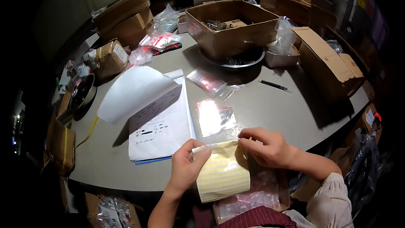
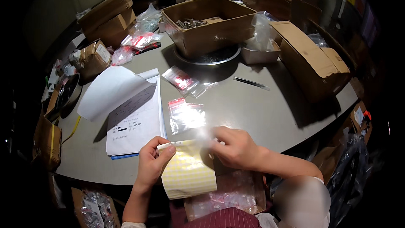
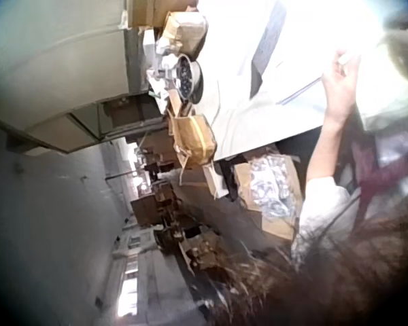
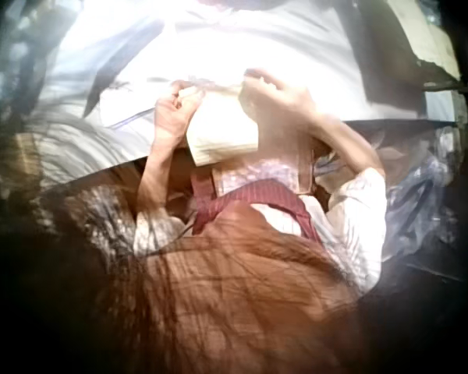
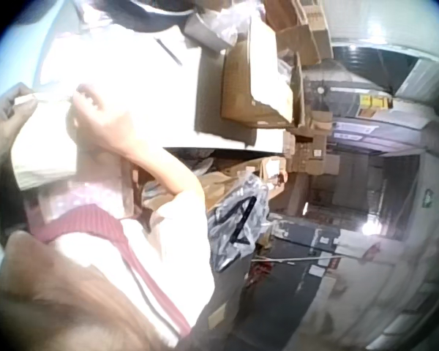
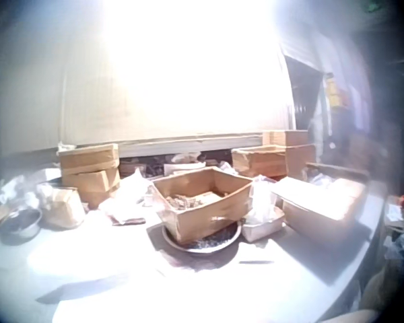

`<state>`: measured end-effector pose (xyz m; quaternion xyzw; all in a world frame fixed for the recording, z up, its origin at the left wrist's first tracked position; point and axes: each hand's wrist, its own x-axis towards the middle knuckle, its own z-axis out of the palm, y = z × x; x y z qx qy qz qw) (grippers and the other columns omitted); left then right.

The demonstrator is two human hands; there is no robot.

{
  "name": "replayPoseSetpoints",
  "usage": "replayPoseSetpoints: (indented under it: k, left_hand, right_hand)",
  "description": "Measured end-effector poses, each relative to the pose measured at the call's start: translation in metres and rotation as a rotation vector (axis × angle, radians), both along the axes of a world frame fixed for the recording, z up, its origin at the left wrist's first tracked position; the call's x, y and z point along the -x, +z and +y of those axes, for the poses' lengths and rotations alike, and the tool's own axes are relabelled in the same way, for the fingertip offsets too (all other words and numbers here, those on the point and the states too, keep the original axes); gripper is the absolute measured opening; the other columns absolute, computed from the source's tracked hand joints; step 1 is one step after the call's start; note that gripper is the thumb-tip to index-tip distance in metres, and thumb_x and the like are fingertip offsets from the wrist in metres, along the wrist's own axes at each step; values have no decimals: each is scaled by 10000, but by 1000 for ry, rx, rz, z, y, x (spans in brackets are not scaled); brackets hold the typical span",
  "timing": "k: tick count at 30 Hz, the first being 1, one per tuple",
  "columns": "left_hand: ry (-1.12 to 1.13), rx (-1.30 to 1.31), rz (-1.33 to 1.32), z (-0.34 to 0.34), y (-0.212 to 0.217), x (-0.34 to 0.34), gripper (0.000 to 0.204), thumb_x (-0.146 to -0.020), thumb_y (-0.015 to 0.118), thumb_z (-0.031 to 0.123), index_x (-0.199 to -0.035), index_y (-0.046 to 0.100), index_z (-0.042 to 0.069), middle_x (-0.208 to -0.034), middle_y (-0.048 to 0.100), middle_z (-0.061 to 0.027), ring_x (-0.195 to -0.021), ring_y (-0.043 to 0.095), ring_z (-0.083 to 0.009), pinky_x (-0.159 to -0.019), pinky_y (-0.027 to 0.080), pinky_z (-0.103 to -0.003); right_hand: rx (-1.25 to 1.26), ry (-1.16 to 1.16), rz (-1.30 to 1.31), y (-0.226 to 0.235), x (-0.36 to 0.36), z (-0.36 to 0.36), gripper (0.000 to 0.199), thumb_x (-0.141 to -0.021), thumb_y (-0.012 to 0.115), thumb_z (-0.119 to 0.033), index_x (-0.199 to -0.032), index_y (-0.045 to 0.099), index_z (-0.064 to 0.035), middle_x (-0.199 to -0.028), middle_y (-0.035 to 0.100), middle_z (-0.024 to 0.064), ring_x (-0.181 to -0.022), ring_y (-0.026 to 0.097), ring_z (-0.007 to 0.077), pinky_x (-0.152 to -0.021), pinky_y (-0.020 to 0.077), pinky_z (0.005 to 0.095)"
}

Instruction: The person repeatedly picks small items from a yellow notepad and places them into clear plastic bags on a cluttered table. They handle the items one at a time, occasionally adjusting the notepad and bags, and continue this process throughout the clip.

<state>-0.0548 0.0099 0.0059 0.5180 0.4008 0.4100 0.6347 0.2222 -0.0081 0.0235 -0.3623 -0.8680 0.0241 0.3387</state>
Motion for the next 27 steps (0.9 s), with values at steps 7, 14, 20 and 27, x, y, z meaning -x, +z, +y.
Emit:
replayPoseSetpoints:
  k: [7, 14, 20, 27]
  left_hand:
    - [73, -178, 420, 1, -7, -2, 228, -1010, 721, 184, -1107, 683, -19, -769, 654, 38, -643, 554, -3, -571, 444, -201]
    - [-16, -169, 350, 0, -15, 6, 293, -1057, 637, 175, -1268, 645, -29, -775, 629, 45, -646, 508, 2, -584, 408, -189]
    - [-149, -52, 147, 2, -13, 8, 307, -1098, 543, 125, -1363, 585, -24, -783, 578, 65, -679, 459, -3, -618, 371, -185]
    - [-165, -71, 113, 0, -25, 2, 314, -1081, 587, 97, -1358, 605, -50, -858, 628, 49, -710, 495, -1, -633, 394, -170]
  right_hand:
    - [266, -61, 129, -30, 5, 92, 131, -934, 716, -68, -1009, 617, -27, -1314, 593, 188, -1264, 533, 378, -1085, 429, 467]
    - [201, -243, -55, -52, -21, 116, 343, -817, 777, -131, -1095, 600, -39, -1313, 554, 186, -1290, 457, 398, -1115, 382, 493]
    - [313, -342, -23, -2, -47, 94, 416, -816, 801, -102, -1179, 606, -41, -1222, 573, 141, -1204, 522, 321, -1067, 426, 420]
    - [332, 208, -18, 11, 28, 45, 239, -955, 721, -122, -1151, 631, -20, -1059, 663, 144, -1022, 651, 317, -899, 532, 411]
